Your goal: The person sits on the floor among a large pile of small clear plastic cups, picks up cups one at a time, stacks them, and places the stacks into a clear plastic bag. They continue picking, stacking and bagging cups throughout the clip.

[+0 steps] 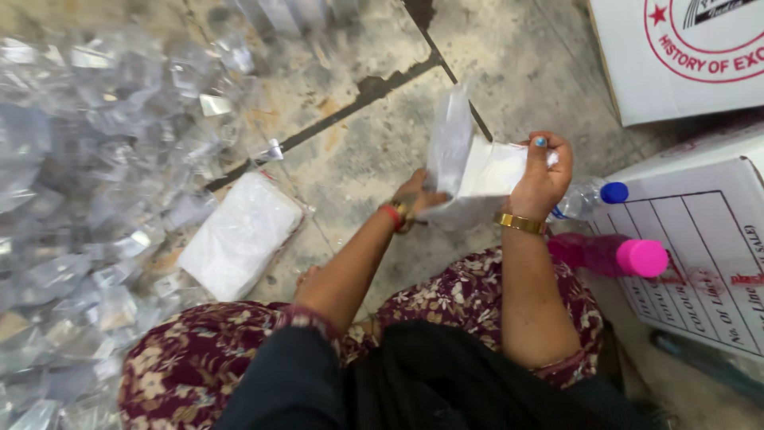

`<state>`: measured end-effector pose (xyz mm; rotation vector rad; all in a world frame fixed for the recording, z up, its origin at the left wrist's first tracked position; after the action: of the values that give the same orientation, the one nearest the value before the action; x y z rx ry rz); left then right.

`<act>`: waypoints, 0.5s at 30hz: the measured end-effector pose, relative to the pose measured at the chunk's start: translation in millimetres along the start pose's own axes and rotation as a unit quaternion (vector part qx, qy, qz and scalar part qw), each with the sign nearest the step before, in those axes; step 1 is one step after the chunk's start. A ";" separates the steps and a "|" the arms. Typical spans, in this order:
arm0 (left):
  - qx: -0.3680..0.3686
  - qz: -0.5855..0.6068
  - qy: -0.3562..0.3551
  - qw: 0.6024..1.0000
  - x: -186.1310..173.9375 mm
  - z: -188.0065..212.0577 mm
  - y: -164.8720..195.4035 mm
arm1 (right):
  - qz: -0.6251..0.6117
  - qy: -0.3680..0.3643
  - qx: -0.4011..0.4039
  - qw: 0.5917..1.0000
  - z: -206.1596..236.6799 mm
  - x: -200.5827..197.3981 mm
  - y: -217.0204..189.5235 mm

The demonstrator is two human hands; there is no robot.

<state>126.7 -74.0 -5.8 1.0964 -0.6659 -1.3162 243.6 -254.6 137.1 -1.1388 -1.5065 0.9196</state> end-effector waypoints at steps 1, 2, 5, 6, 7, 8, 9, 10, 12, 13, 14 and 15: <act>-0.008 0.032 -0.017 0.999 6.9 -22.6 2.3 | -0.012 0.005 0.018 1.000 -1.0 -3.8 2.6; -0.032 0.092 -0.021 0.995 17.0 -48.2 7.2 | -0.025 0.009 0.034 0.999 -0.9 -6.5 6.4; -0.129 0.164 0.007 0.978 16.7 -113.4 18.2 | -0.045 0.005 0.091 0.995 2.3 -9.5 18.6; -0.059 -0.026 0.093 0.994 -4.9 -138.4 35.5 | -0.050 0.002 0.109 0.993 3.3 -8.9 21.3; 0.014 -0.216 0.175 0.961 -24.9 -159.0 56.7 | -0.041 -0.006 0.119 0.992 5.5 -7.3 22.6; 0.042 -0.223 0.245 0.942 -47.5 -175.0 70.3 | -0.033 -0.014 0.128 0.991 7.9 -5.7 22.8; 0.071 -0.230 0.315 0.918 -72.3 -187.1 82.8 | -0.026 -0.022 0.135 0.990 10.4 -2.9 22.8; 0.017 -0.174 0.347 0.921 -108.6 -201.5 88.8 | -0.014 -0.039 0.144 0.989 14.3 1.4 22.8; 0.096 -0.438 0.473 0.758 -175.3 -210.3 120.5 | 0.012 -0.072 0.162 0.984 24.4 10.8 22.9; 0.089 -0.454 0.487 0.740 -209.0 -211.3 124.2 | 0.020 -0.086 0.187 0.978 29.2 14.3 24.2; 0.080 -0.471 0.500 0.723 -248.4 -211.3 131.6 | 0.028 -0.100 0.213 0.972 34.9 18.1 26.2; 0.073 -0.487 0.475 0.729 -281.2 -210.8 135.0 | 0.036 -0.113 0.240 0.964 39.5 21.9 28.9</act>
<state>318.3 236.0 88.8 2.1620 0.7215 -1.2540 209.6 -225.9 107.1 -0.7554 -1.3202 1.4127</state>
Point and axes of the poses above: each hand's wrist, its own z-axis away from the middle knuckle, its own x-axis out of the palm, y = z × x, the point moved 5 cm from there along -z, towards the middle knuckle, and after that the axes turned 4 degrees about z, right-handed, at the moved point
